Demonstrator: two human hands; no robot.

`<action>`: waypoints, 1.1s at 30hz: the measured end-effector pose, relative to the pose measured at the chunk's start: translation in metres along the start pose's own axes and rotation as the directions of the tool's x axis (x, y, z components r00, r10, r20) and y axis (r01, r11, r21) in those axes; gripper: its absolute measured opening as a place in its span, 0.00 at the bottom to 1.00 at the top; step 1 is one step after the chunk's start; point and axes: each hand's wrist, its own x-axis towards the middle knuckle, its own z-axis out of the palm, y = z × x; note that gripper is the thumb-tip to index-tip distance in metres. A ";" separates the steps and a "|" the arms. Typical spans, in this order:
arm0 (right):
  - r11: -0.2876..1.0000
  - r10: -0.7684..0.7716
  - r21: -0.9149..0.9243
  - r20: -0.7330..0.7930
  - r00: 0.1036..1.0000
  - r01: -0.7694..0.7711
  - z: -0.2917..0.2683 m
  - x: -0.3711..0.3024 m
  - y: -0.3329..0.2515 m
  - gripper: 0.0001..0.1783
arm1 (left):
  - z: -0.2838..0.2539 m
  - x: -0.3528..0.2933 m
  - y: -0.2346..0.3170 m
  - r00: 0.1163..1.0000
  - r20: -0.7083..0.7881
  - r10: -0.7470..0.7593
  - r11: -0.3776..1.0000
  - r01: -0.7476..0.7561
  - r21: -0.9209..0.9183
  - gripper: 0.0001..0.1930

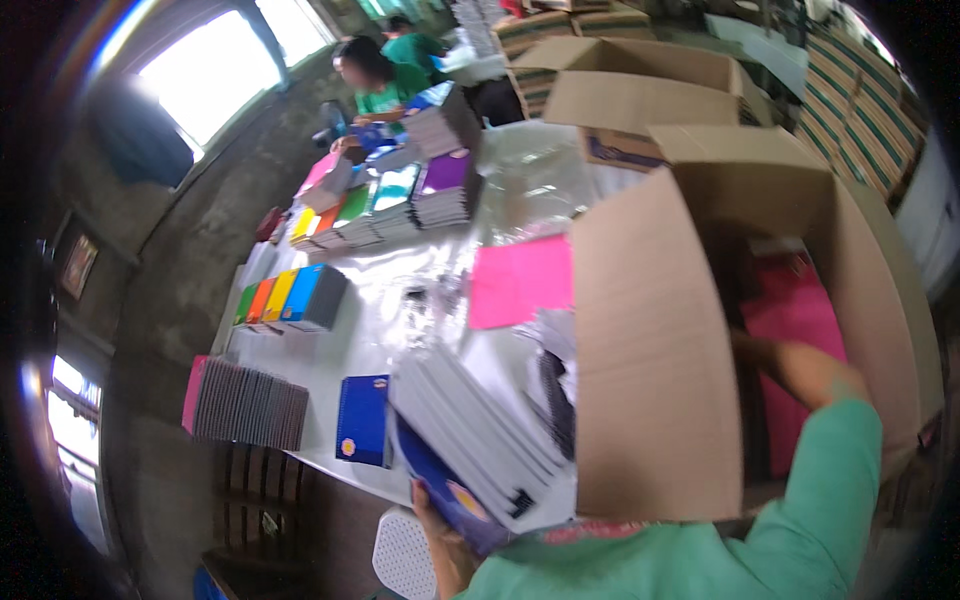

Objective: The person places notebooks into a cardboard box and uses pliers to trim the wire coils on a large stack of notebooks on a table.

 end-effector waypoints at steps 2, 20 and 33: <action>0.998 0.057 0.034 -0.027 0.998 -0.057 0.016 0.004 0.002 0.18 | -0.002 0.001 -0.002 0.999 -0.025 -0.023 1.000 0.023 -0.017 0.30; 0.849 0.449 0.521 -0.799 0.400 0.088 -0.048 -0.128 -0.018 0.13 | -0.004 0.111 -0.017 0.683 0.599 -0.417 0.751 0.630 -0.196 0.32; 0.923 -0.306 -0.054 -0.705 0.640 0.382 -0.321 -0.250 -0.308 0.15 | -0.013 0.075 0.043 0.529 0.651 -0.544 0.740 0.668 0.075 0.32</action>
